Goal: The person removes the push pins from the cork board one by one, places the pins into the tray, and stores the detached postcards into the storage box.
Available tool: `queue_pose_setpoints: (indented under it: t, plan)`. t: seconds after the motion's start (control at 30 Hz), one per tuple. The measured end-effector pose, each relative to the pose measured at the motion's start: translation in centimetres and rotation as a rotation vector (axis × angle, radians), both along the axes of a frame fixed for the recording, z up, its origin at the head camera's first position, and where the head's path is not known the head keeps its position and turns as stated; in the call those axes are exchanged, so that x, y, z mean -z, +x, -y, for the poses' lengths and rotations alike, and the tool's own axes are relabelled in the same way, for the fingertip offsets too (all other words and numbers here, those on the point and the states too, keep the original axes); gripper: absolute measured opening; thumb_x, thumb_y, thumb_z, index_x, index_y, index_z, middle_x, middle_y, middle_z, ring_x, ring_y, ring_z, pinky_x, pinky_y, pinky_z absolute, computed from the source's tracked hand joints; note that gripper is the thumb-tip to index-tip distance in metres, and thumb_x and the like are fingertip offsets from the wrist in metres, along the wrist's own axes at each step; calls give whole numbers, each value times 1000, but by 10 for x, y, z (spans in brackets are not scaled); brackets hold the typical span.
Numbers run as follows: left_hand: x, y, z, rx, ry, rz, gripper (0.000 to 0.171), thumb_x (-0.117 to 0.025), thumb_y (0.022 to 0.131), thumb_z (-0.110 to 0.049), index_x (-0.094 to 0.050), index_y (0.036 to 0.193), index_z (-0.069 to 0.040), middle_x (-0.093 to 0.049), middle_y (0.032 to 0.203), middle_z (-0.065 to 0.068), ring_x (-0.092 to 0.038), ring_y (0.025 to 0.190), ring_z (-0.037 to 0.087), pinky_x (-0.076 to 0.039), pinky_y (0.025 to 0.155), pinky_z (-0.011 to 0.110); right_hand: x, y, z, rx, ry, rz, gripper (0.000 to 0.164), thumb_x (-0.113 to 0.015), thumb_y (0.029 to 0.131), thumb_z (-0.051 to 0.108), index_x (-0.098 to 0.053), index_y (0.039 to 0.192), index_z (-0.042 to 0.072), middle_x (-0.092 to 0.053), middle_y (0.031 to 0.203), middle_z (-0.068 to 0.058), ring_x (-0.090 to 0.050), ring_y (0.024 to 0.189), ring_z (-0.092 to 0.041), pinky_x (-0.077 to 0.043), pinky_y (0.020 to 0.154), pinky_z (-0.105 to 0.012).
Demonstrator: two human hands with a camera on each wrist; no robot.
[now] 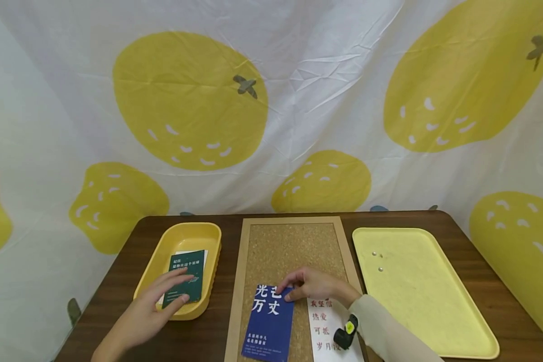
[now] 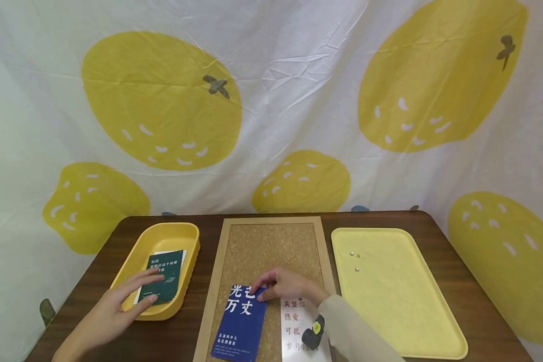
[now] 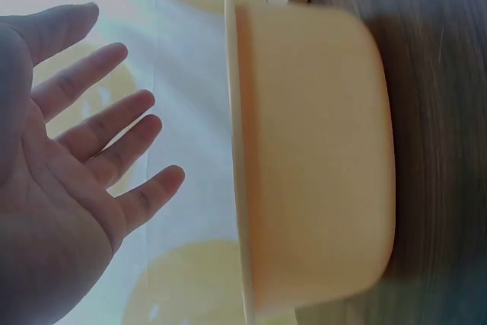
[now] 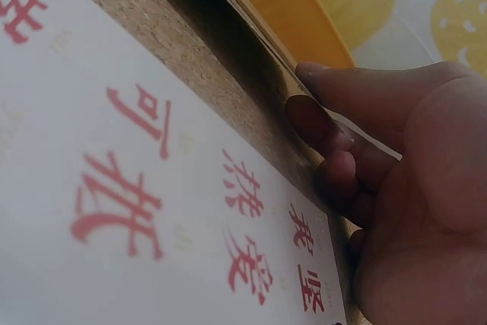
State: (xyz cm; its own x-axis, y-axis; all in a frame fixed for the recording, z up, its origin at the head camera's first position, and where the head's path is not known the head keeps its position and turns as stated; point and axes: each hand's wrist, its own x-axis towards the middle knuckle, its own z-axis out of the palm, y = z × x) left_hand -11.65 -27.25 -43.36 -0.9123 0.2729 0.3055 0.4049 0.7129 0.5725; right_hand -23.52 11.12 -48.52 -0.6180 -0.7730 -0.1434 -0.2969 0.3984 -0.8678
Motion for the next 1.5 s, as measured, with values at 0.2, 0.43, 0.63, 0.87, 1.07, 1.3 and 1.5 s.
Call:
queue_pose_setpoints:
  t: [0.2,0.43,0.63,0.87,1.07,1.3,1.5]
  plan:
    - [3,-1,18,-81,21,-31,33,-69,94,-22,-65,127,-25,-58,139,8,-54,127,33,-42,103,21,1,-1,0,1,15,-5,20,-71,91,16,-75,111,20,-68,91,7,-51,76,-6,-40,68,-21]
    - [10,-9,35,-159,59,-69,29,-71,92,-17,-68,121,-13,-53,140,20,-47,129,44,-40,103,56,3,-2,0,5,13,4,21,-71,91,15,-75,110,21,-67,89,7,-50,75,-6,-40,67,-20]
    - [17,-16,53,-232,117,13,32,-70,94,-19,-67,122,-4,-44,145,27,-38,133,52,-36,96,73,5,-2,0,6,13,2,20,-71,91,17,-75,110,23,-67,89,7,-50,75,-6,-40,67,-21]
    - [26,-23,71,-250,207,258,49,-63,98,-30,-55,138,-4,-28,156,28,-29,140,53,-30,104,71,5,-3,0,-1,13,-13,20,-71,92,17,-75,110,24,-67,91,8,-51,77,-6,-41,69,-21]
    - [30,-27,81,-228,296,392,57,-61,99,-33,-45,147,-6,-24,160,25,-17,145,50,-20,108,73,5,-3,0,-6,6,-27,21,-70,92,16,-75,111,22,-68,93,9,-51,78,-5,-42,70,-21]
    - [40,-35,88,-221,410,545,65,-55,101,-37,-29,155,-10,-19,161,23,-13,147,44,-17,112,69,5,-3,0,0,1,-17,21,-70,92,15,-75,111,21,-69,94,8,-51,77,-6,-41,70,-21]
    - [50,-38,91,-202,464,634,67,-51,104,-32,-18,158,-13,-8,163,24,-14,147,43,-24,116,58,5,-2,0,11,9,-14,21,-71,91,16,-75,110,23,-68,94,8,-51,77,-6,-41,69,-21]
